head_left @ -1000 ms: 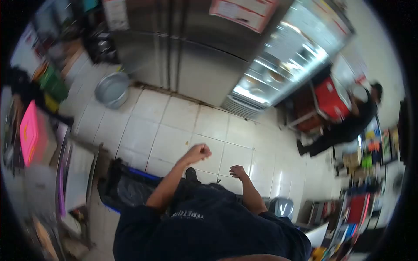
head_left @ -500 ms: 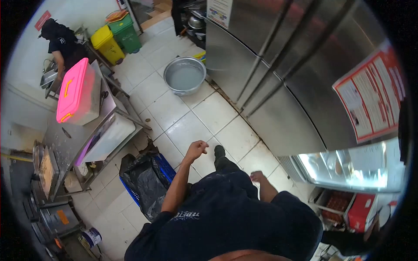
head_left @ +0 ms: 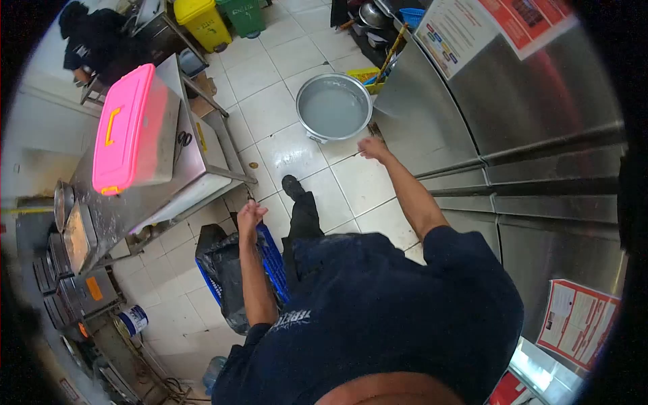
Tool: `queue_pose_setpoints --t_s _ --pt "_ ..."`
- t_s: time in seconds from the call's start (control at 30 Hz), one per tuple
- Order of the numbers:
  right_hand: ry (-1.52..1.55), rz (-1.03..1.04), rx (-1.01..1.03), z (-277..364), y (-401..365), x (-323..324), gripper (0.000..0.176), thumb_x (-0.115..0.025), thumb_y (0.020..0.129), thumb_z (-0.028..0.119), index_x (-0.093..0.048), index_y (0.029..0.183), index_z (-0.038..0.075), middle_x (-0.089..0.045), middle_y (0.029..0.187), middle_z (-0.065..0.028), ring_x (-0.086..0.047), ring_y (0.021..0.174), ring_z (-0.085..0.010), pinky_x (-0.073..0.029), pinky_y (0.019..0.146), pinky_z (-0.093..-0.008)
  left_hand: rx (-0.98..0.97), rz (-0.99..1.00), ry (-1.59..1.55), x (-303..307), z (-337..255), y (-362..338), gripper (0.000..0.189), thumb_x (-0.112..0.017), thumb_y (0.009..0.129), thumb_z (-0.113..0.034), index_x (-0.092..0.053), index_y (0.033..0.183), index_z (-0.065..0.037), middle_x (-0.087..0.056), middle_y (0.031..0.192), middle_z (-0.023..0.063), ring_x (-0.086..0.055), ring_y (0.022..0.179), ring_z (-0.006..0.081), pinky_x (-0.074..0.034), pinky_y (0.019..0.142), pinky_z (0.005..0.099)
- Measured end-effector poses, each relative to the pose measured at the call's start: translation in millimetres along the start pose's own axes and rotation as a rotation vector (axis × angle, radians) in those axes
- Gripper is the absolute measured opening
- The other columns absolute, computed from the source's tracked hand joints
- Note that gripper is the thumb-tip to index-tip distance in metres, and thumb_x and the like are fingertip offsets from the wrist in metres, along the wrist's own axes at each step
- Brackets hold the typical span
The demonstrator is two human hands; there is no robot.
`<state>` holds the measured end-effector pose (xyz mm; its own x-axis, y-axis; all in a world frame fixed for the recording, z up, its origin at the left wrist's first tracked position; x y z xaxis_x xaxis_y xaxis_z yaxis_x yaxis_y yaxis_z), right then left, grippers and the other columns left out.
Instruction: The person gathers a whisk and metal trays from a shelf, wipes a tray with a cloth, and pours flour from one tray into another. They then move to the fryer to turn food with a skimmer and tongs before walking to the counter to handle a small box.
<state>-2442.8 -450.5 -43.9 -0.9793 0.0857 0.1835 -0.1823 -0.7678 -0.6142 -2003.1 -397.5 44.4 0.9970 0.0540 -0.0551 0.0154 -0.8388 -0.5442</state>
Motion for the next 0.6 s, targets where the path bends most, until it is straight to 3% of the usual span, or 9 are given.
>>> queue_pose_setpoints --t_s 0.07,0.1,0.17,0.27,0.33,0.4,0.43,0.5,0.6 --pt "-0.069 0.023 0.052 17 41 -22 0.014 -0.049 0.074 0.021 -0.054 0.074 0.007 -0.056 0.067 -0.0034 -0.052 0.054 -0.0114 -0.043 0.048 -0.0237 0.036 0.028 -0.092 10 -27 52 0.035 -0.046 0.08 -0.039 -0.046 0.076 -0.004 -0.044 0.055 -0.001 -0.053 0.059 0.0114 -0.043 0.054 0.0191" --pt "-0.306 0.096 0.203 2 76 -39 0.015 -0.049 0.074 0.02 -0.054 0.074 0.007 -0.055 0.065 -0.0036 -0.051 0.053 -0.0116 -0.043 0.047 -0.0237 0.039 0.035 -0.077 15 -45 74 0.035 -0.046 0.08 -0.039 -0.046 0.076 -0.004 -0.044 0.055 -0.001 -0.053 0.059 0.0114 -0.043 0.054 0.0191" --pt "-0.471 0.151 0.231 -2 97 -60 0.012 -0.047 0.073 0.016 -0.053 0.069 0.006 -0.053 0.062 -0.0034 -0.05 0.05 -0.0112 -0.041 0.043 -0.024 -0.052 0.061 -0.109 12 -89 123 0.033 -0.047 0.08 -0.037 -0.047 0.077 -0.004 -0.046 0.056 -0.0006 -0.053 0.058 0.0112 -0.041 0.05 0.0189" --pt "-0.823 0.302 0.507 -21 113 -84 0.012 -0.045 0.071 0.01 -0.051 0.062 0.006 -0.05 0.056 -0.003 -0.047 0.044 -0.0105 -0.038 0.037 -0.0246 -0.166 0.064 0.173 3 -141 207 0.03 -0.05 0.079 -0.033 -0.048 0.076 -0.003 -0.051 0.061 0.0025 -0.05 0.057 0.0102 -0.04 0.055 0.0202" --pt "-0.114 0.122 -0.331 -50 90 -70 0.012 -0.045 0.073 0.008 -0.052 0.063 0.006 -0.05 0.055 -0.0048 -0.046 0.042 -0.0113 -0.038 0.036 -0.0249 -0.239 0.089 0.311 -9 -170 246 0.029 -0.05 0.079 -0.031 -0.049 0.075 -0.002 -0.055 0.064 0.0051 -0.049 0.058 0.0102 -0.04 0.06 0.022" --pt "-0.06 0.09 -0.438 -77 94 -65 0.013 -0.046 0.075 0.011 -0.054 0.066 0.006 -0.052 0.057 -0.0065 -0.048 0.045 -0.013 -0.039 0.037 -0.0261 -0.112 0.172 0.132 -45 -209 276 0.029 -0.046 0.081 -0.033 -0.047 0.074 -0.005 -0.047 0.058 0.001 -0.048 0.055 0.0099 -0.039 0.057 0.0217" --pt "-0.052 -0.063 -0.532 -61 78 -60 0.014 -0.045 0.076 0.013 -0.054 0.068 0.006 -0.053 0.059 -0.0076 -0.048 0.046 -0.0134 -0.039 0.038 -0.0282 -0.112 0.19 0.144 -54 -221 294 0.029 -0.046 0.081 -0.033 -0.047 0.074 -0.005 -0.047 0.058 0.001 -0.048 0.055 0.0099 -0.039 0.057 0.0217" --pt "-0.019 0.065 -0.649 -83 93 -65 0.02 -0.048 0.075 0.02 -0.053 0.062 0.006 -0.053 0.053 -0.0068 -0.046 0.04 -0.0152 -0.04 0.038 -0.0288 -0.096 0.335 -0.001 -84 -247 333 0.032 -0.041 0.083 -0.033 -0.048 0.069 -0.005 -0.048 0.058 0.0022 -0.049 0.059 0.0118 -0.042 0.065 0.027" --pt "0.027 -0.082 -0.765 -42 115 -67 0.02 -0.044 0.076 0.019 -0.051 0.065 0.005 -0.052 0.054 -0.0073 -0.048 0.042 -0.0157 -0.04 0.039 -0.0306 -0.082 0.378 0.053 -121 -274 394 0.033 -0.041 0.083 -0.035 -0.047 0.069 -0.006 -0.047 0.059 0.0017 -0.051 0.06 0.013 -0.042 0.063 0.0275"
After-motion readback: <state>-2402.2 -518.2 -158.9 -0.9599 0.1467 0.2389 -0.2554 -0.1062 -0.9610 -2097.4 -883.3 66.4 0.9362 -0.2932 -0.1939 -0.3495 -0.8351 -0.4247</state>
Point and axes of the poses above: each hand's wrist, its own y-axis towards the middle knuckle, its own x-axis out of the back of the hand, z = x × y, the point moved 7 cm from there along y, towards the middle knuckle
